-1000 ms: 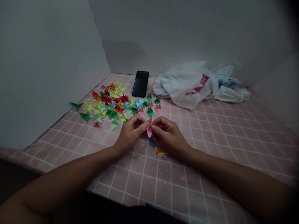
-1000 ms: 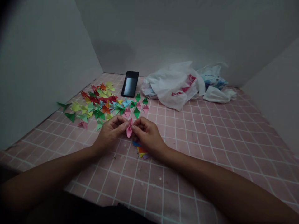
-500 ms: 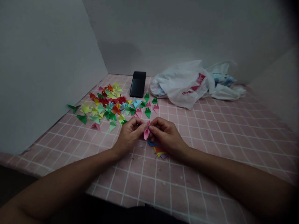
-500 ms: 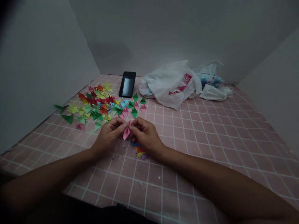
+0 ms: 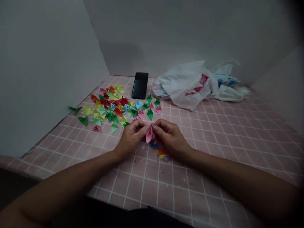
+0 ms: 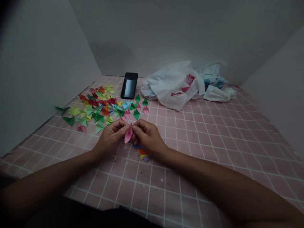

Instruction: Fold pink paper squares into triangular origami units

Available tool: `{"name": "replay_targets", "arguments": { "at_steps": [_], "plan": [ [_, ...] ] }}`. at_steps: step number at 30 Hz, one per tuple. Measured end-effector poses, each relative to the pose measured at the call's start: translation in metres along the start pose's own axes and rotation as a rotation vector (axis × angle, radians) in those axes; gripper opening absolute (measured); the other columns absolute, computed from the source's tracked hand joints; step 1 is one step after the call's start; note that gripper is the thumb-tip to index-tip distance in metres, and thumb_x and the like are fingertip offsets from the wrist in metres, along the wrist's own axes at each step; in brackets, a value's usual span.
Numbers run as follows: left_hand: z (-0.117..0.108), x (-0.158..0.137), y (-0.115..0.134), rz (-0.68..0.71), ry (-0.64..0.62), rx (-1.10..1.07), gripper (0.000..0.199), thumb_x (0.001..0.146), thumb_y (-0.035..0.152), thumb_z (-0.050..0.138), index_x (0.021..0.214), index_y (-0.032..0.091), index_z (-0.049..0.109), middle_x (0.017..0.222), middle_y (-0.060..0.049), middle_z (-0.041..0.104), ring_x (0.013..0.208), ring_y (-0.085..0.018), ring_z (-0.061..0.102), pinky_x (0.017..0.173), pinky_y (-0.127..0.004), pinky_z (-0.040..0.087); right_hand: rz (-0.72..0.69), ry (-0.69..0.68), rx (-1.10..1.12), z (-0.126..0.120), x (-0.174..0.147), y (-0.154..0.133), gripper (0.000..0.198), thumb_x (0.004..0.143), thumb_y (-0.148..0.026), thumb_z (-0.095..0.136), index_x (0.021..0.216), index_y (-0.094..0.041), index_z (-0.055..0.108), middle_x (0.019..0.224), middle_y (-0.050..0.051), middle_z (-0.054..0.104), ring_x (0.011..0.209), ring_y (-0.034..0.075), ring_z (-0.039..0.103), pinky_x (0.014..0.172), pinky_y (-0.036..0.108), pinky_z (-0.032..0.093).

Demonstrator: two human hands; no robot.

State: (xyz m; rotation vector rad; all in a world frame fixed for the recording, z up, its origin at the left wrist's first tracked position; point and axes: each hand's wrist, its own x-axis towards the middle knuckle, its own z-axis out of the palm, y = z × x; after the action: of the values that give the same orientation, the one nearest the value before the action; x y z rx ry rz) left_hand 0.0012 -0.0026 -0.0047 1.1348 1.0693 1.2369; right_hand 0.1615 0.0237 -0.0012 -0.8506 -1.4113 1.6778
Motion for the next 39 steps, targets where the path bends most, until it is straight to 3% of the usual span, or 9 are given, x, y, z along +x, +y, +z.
{"name": "replay_targets", "arguments": {
  "at_steps": [9, 18, 28, 32, 39],
  "plan": [
    [0.0005, 0.0012, -0.0001, 0.032, 0.005, 0.048, 0.027, 0.082, 0.041, 0.072, 0.078, 0.017, 0.059, 0.065, 0.003, 0.060, 0.060, -0.010, 0.054, 0.060, -0.023, 0.043, -0.047, 0.014, -0.169, -0.0013, 0.0006, 0.0027, 0.022, 0.091, -0.037, 0.059, 0.078, -0.019, 0.059, 0.060, -0.003, 0.058, 0.049, 0.009, 0.051, 0.048, 0.021, 0.043],
    [0.0019, -0.0023, 0.0018, 0.014, 0.025, 0.121, 0.026, 0.083, 0.041, 0.069, 0.076, 0.018, 0.058, 0.060, 0.004, 0.055, 0.051, -0.009, 0.046, 0.051, -0.023, 0.036, -0.181, 0.054, -0.394, -0.0010, -0.0005, 0.0031, 0.018, 0.088, -0.028, 0.057, 0.073, -0.020, 0.056, 0.059, -0.004, 0.052, 0.052, 0.010, 0.047, 0.049, 0.023, 0.037],
    [-0.0001, -0.0001, 0.0002, -0.046, -0.014, 0.042, 0.023, 0.082, 0.039, 0.071, 0.088, 0.018, 0.063, 0.063, 0.004, 0.058, 0.048, -0.008, 0.044, 0.047, -0.022, 0.034, -0.210, 0.073, -0.406, -0.0031, 0.0000, 0.0052, 0.016, 0.087, -0.026, 0.059, 0.072, -0.020, 0.056, 0.061, -0.003, 0.053, 0.055, 0.010, 0.046, 0.051, 0.023, 0.036],
    [-0.0005, -0.0002, 0.0052, -0.009, -0.029, 0.140, 0.024, 0.085, 0.038, 0.067, 0.076, 0.017, 0.063, 0.060, 0.003, 0.056, 0.053, -0.009, 0.046, 0.052, -0.022, 0.036, -0.210, 0.056, -0.408, -0.0036, 0.0001, 0.0046, 0.017, 0.086, -0.025, 0.059, 0.070, -0.020, 0.055, 0.061, -0.003, 0.053, 0.055, 0.010, 0.046, 0.051, 0.023, 0.036],
    [-0.0047, 0.0026, 0.0078, -0.058, -0.084, 0.148, 0.024, 0.083, 0.040, 0.069, 0.078, 0.017, 0.064, 0.063, 0.003, 0.056, 0.052, -0.009, 0.046, 0.049, -0.022, 0.034, -0.124, -0.009, -0.267, -0.0079, 0.0037, 0.0009, 0.019, 0.087, -0.032, 0.060, 0.074, -0.020, 0.054, 0.062, -0.004, 0.053, 0.053, 0.011, 0.049, 0.050, 0.024, 0.039]
  ]
}}
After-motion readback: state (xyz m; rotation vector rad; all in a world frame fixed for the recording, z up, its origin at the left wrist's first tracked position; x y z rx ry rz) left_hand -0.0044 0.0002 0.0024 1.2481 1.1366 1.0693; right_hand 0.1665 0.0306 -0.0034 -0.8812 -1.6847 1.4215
